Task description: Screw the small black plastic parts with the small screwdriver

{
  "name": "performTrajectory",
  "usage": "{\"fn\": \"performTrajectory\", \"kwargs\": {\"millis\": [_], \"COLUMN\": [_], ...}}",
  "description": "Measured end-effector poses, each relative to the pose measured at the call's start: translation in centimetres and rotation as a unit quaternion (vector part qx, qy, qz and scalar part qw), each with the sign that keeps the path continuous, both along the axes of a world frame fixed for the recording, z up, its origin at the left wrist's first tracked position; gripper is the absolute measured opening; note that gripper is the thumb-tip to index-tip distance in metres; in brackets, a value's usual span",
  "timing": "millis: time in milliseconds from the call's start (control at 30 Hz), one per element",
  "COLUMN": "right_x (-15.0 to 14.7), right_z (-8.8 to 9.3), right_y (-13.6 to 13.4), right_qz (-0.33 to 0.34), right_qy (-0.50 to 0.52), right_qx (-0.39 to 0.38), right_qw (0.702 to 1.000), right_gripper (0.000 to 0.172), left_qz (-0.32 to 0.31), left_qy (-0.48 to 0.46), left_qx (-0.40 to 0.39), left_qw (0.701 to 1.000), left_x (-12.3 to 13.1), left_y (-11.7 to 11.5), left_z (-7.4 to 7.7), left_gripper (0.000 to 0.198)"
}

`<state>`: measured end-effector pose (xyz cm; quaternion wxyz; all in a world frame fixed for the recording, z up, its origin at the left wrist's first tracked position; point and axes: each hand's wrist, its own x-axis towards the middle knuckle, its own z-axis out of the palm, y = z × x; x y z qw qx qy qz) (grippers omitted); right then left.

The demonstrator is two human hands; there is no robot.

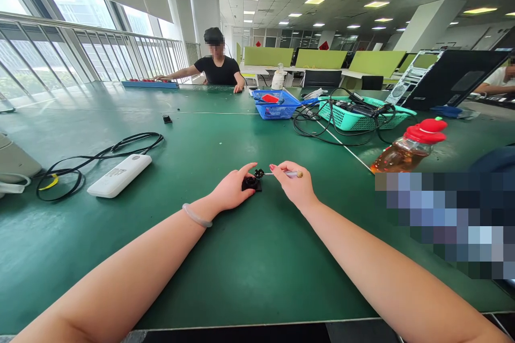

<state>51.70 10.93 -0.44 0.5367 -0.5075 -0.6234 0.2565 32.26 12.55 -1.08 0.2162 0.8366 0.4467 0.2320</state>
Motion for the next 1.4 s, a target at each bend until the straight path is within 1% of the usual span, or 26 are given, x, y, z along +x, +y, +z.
{"fn": "performTrajectory", "kwargs": {"millis": [67, 133, 200, 333, 400, 567, 667, 767, 833, 933, 1000, 1067, 1133, 1200, 1267, 1333, 1400], "right_x": [0.1, 0.1, 0.1, -0.1, -0.1, -0.2, -0.2, -0.3, -0.5, -0.7, -0.8, -0.9, -0.9, -0.8, -0.6, -0.5, -0.5], "right_z": [0.0, -0.2, -0.4, -0.9, -0.9, -0.2, 0.2, 0.4, 0.5, 0.6, 0.5, 0.3, 0.2, 0.1, 0.2, 0.4, 0.5], "right_y": [0.1, 0.3, 0.4, 0.6, 0.5, 0.1, -0.2, -0.6, -0.9, -1.4, -1.5, -1.5, -1.5, -1.5, -1.5, -1.5, -1.4], "right_qz": [-0.014, -0.009, 0.016, 0.089, 0.103, 0.058, 0.071, 0.087, 0.091, 0.122, 0.164, 0.208, 0.230, 0.211, 0.165, 0.119, 0.099], "right_qy": [0.027, 0.044, 0.041, -0.008, -0.021, -0.003, -0.011, -0.054, -0.079, -0.120, -0.159, -0.194, -0.208, -0.186, -0.149, -0.122, -0.117], "right_qx": [-0.019, -0.027, -0.034, -0.069, -0.073, -0.024, -0.014, -0.006, 0.013, 0.053, 0.075, 0.080, 0.083, 0.098, 0.114, 0.109, 0.087], "right_qw": [0.999, 0.999, 0.998, 0.994, 0.992, 0.998, 0.997, 0.995, 0.993, 0.984, 0.971, 0.955, 0.947, 0.955, 0.968, 0.979, 0.984], "right_gripper": [0.045, 0.047, 0.048, 0.046, 0.045, 0.051, 0.052, 0.049, 0.048, 0.044, 0.040, 0.035, 0.033, 0.034, 0.037, 0.039, 0.041], "left_qz": [0.001, 0.006, 0.006, -0.002, -0.002, 0.002, 0.008, 0.008, 0.006, 0.007, 0.003, -0.002, -0.007, -0.005, -0.001, 0.002, 0.001], "left_qy": [-0.001, -0.001, 0.000, 0.013, 0.019, 0.027, 0.026, 0.022, 0.021, 0.022, 0.022, 0.020, 0.021, 0.026, 0.031, 0.031, 0.029], "left_qx": [-0.001, 0.000, 0.004, 0.009, 0.007, 0.003, -0.001, -0.004, -0.003, 0.000, 0.001, 0.004, 0.008, 0.012, 0.015, 0.018, 0.020], "left_qw": [1.000, 1.000, 1.000, 1.000, 1.000, 1.000, 1.000, 1.000, 1.000, 1.000, 1.000, 1.000, 1.000, 1.000, 0.999, 0.999, 0.999], "left_x": [0.0, 0.0, 0.0, 0.0, 0.0, -0.1, -0.1, -0.1, -0.1, -0.1, -0.1, -0.1, -0.1, -0.1, -0.1, 0.0, 0.0], "left_y": [0.0, 0.0, 0.0, 0.1, 0.1, 0.3, 0.4, 0.4, 0.4, 0.4, 0.4, 0.4, 0.4, 0.4, 0.3, 0.3, 0.2], "left_z": [0.1, 0.0, 0.0, -0.1, -0.1, -0.1, -0.2, -0.3, -0.2, -0.1, -0.1, -0.1, -0.1, -0.2, -0.2, -0.2, -0.2], "left_gripper": [0.072, 0.072, 0.071, 0.068, 0.066, 0.066, 0.067, 0.067, 0.066, 0.065, 0.062, 0.058, 0.056, 0.056, 0.058, 0.060, 0.060]}}
